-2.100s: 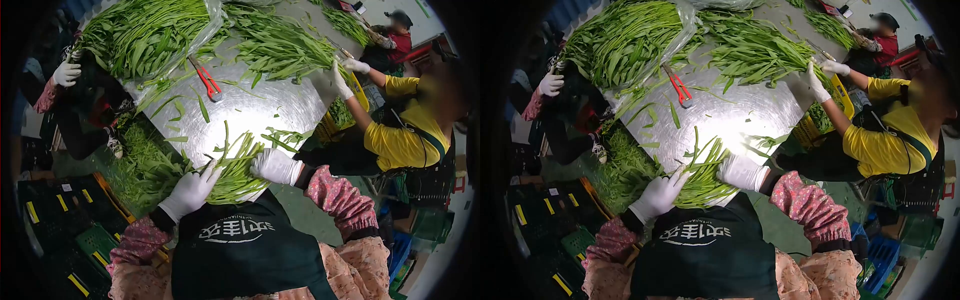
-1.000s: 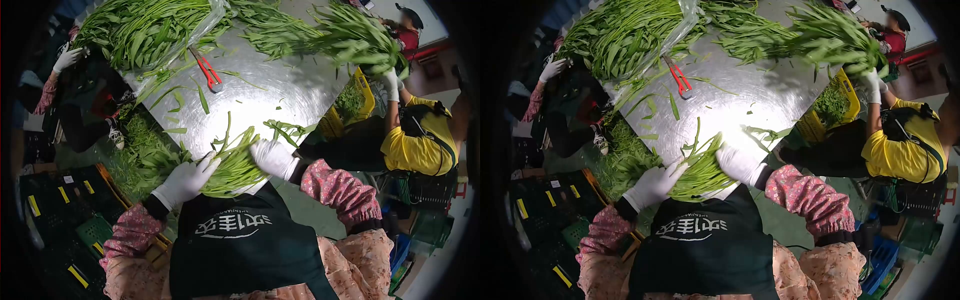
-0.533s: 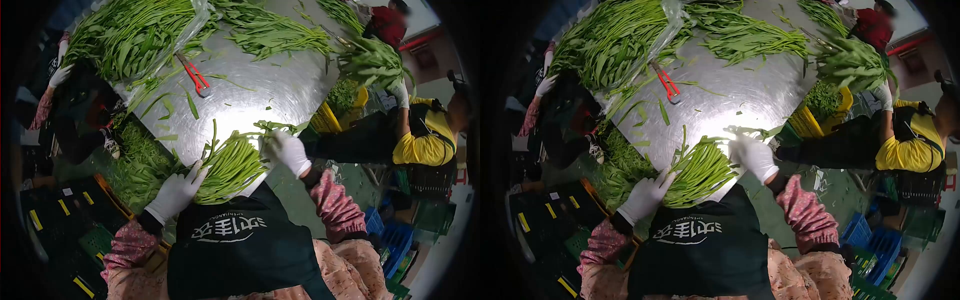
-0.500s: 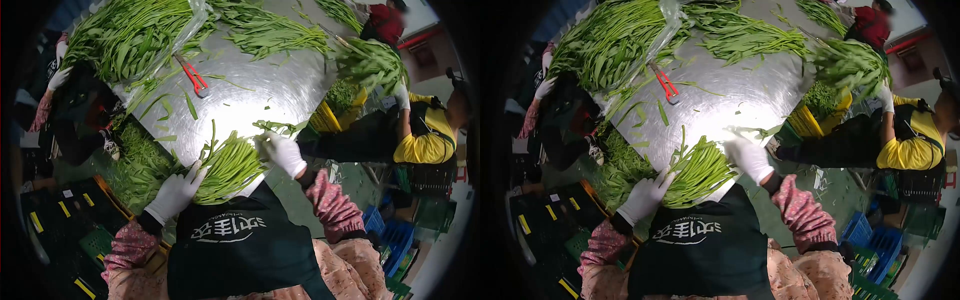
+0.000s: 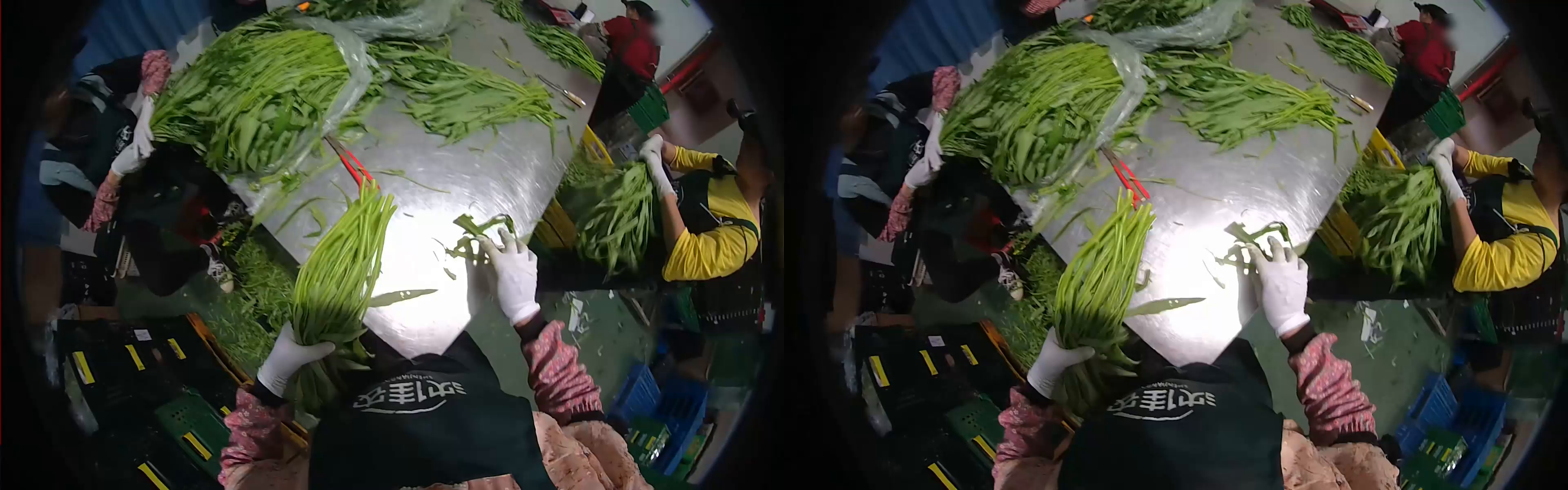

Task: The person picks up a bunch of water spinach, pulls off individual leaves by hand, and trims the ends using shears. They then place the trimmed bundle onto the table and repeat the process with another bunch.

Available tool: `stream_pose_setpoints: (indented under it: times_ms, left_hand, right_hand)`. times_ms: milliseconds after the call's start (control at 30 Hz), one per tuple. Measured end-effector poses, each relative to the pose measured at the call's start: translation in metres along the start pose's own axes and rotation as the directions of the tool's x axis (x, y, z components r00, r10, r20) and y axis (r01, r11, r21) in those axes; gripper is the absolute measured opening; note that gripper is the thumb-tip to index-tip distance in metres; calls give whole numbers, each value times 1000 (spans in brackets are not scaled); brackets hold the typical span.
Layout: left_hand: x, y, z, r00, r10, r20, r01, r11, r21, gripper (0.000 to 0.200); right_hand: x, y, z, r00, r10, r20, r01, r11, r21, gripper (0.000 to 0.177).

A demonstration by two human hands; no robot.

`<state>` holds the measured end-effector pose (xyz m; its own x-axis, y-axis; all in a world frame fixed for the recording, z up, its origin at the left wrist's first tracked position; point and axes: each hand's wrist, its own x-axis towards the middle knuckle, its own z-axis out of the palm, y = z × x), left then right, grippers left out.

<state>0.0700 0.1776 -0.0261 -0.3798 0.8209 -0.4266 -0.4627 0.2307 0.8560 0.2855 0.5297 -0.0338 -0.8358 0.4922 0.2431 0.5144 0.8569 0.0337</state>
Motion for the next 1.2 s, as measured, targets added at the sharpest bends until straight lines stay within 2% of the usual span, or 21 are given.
stream_pose_setpoints:
  times_ms: [33, 100, 133, 167, 233, 267, 300, 367, 433, 500, 533, 567, 633, 733, 833, 867, 1000, 1033, 1100, 1167, 1200]
  left_hand:
    - [0, 2, 0, 1000, 24, -13, -24, 999, -36, 68]
    - [-3, 19, 17, 996, 20, -82, -34, 986, -165, 68]
    - [-3, 17, 19, 996, 2, -85, -21, 974, -226, 67]
    - [-3, 17, 20, 996, -19, -83, -6, 957, -289, 67]
    - [0, 17, 23, 998, -12, -57, -4, 962, -274, 68]
    - [2, 17, 25, 999, -8, -37, -4, 956, -292, 68]
    - [3, 18, 25, 1000, -5, -17, 0, 951, -311, 69]
    - [5, 17, 25, 1000, -30, -3, 29, 969, -244, 70]
    - [7, 16, 27, 999, -38, 13, 39, 977, -208, 70]
    - [11, 17, 31, 999, -22, 33, 28, 979, -202, 70]
    - [12, 18, 33, 999, -21, 50, 31, 982, -188, 69]
    - [13, 20, 35, 998, -20, 66, 32, 984, -175, 69]
    - [14, 19, 36, 995, -46, 87, 62, 978, -201, 67]
    - [16, 16, 33, 992, -100, 75, 116, 957, -265, 64]
    - [21, 15, 41, 993, -119, 14, 118, 958, -261, 60]
    - [24, 15, 42, 991, -130, 9, 128, 955, -267, 59]
    - [27, 16, 37, 985, -163, 56, 171, 967, -188, 59]
    - [27, 18, 38, 988, -146, 57, 155, 965, -213, 59]
    - [23, 19, 40, 992, -116, 53, 126, 956, -266, 60]
    - [23, 14, 37, 992, -117, 41, 124, 935, -331, 61]
    - [23, 15, 36, 992, -119, 38, 125, 930, -347, 61]
  right_hand:
    - [2, -4, -2, 989, -47, -138, 55, 997, 55, 38]
    - [-2, -8, 18, 989, -3, -150, 47, 956, 290, 29]
    - [8, -30, -6, 993, 111, -26, -85, 872, 482, 22]
    - [15, -42, -16, 981, 162, 108, -195, 844, 499, 29]
    - [30, -58, -31, 995, 77, -58, -43, 895, 445, 39]
    - [39, -61, -34, 988, 39, -152, 45, 856, 515, 49]
    - [45, -66, -41, 975, 28, -219, 100, 829, 550, 47]
    - [52, -75, -46, 967, 24, -254, 160, 718, 678, 43]
    - [57, -89, -69, 998, -48, -42, 60, 505, 861, 46]
    - [58, -101, -70, 993, -119, 18, 47, 519, 853, 48]
    - [58, -104, -58, 989, -133, -57, 120, 535, 836, 46]
    - [57, -105, -53, 991, -134, -18, 77, 446, 892, 36]
    - [58, -104, -36, 958, -238, -158, 266, 538, 800, 25]
    - [56, -99, -45, 938, -268, -221, 347, 678, 648, 22]
    - [54, -103, -57, 912, -237, -336, 402, 685, 607, 23]
    - [53, -106, -62, 915, -184, -360, 390, 640, 663, 22]
    - [62, -81, -44, 948, 24, -318, 195, 746, 637, 13]
    - [66, -68, -40, 972, 47, -230, 128, 716, 686, 9]
    - [65, -49, -53, 990, 122, -68, -5, 516, 856, 9]
    - [65, -27, -54, 944, 247, -216, -22, 704, 709, 9]
    - [63, -15, -43, 927, 315, -205, -121, 765, 632, 12]
